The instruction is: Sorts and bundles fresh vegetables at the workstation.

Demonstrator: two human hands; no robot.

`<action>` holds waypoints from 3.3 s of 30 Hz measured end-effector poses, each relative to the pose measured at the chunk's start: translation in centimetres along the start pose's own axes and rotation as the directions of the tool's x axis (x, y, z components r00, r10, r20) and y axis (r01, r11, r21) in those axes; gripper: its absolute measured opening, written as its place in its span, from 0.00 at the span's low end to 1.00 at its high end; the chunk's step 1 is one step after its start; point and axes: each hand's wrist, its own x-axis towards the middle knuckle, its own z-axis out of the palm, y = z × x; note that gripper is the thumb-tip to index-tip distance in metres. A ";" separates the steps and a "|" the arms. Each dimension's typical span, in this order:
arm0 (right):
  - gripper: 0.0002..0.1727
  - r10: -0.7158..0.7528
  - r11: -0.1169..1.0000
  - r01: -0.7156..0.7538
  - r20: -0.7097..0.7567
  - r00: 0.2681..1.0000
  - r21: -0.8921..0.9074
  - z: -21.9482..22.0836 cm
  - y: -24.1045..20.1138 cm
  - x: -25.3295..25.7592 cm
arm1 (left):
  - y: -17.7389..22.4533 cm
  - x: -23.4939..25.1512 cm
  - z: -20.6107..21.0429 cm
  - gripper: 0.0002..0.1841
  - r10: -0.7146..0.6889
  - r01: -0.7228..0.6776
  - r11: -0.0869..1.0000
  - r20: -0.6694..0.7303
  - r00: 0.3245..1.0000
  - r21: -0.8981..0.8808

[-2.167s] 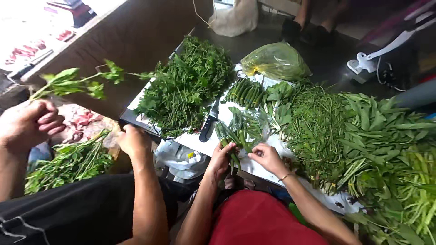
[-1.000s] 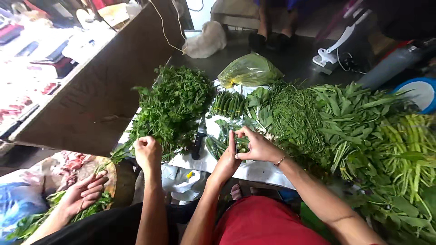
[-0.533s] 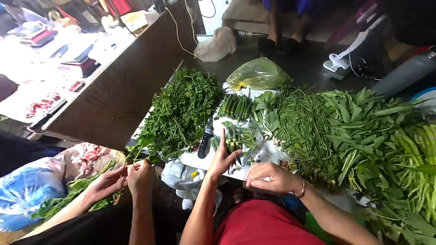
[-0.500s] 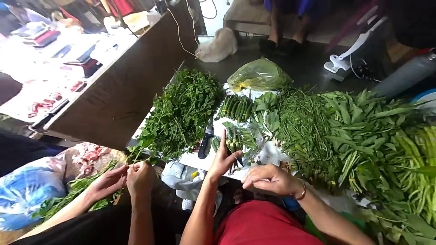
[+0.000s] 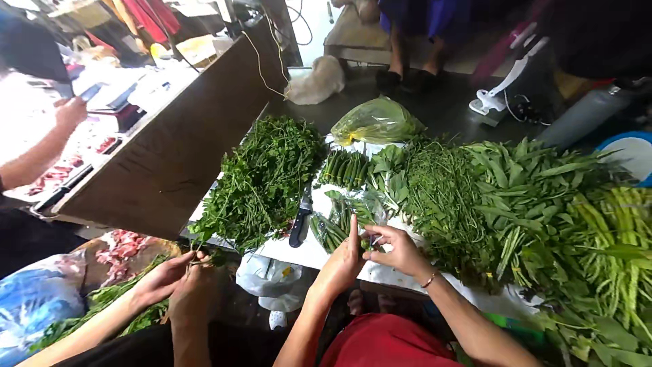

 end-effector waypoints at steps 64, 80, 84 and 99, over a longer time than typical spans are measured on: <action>0.20 0.492 0.710 -0.136 0.348 0.798 -0.691 10.9 11.1 12.4 | -13.3 1.9 1.9 0.26 -0.696 0.714 0.698 -0.273 0.664 -0.044; 0.21 0.623 0.782 -0.600 0.162 0.766 -0.171 5.4 12.0 9.0 | -15.0 3.1 4.0 0.14 -0.717 0.276 0.472 -0.182 0.673 -0.838; 0.28 0.578 0.787 -0.496 0.156 0.801 -0.366 6.5 11.6 9.7 | -14.9 2.4 4.0 0.14 -0.685 0.296 0.498 -0.161 0.710 -0.815; 0.18 0.648 0.738 -0.480 0.301 0.700 -0.474 -0.6 5.8 6.7 | -13.2 -0.7 2.4 0.19 -0.622 0.360 0.748 -0.401 0.672 -0.557</action>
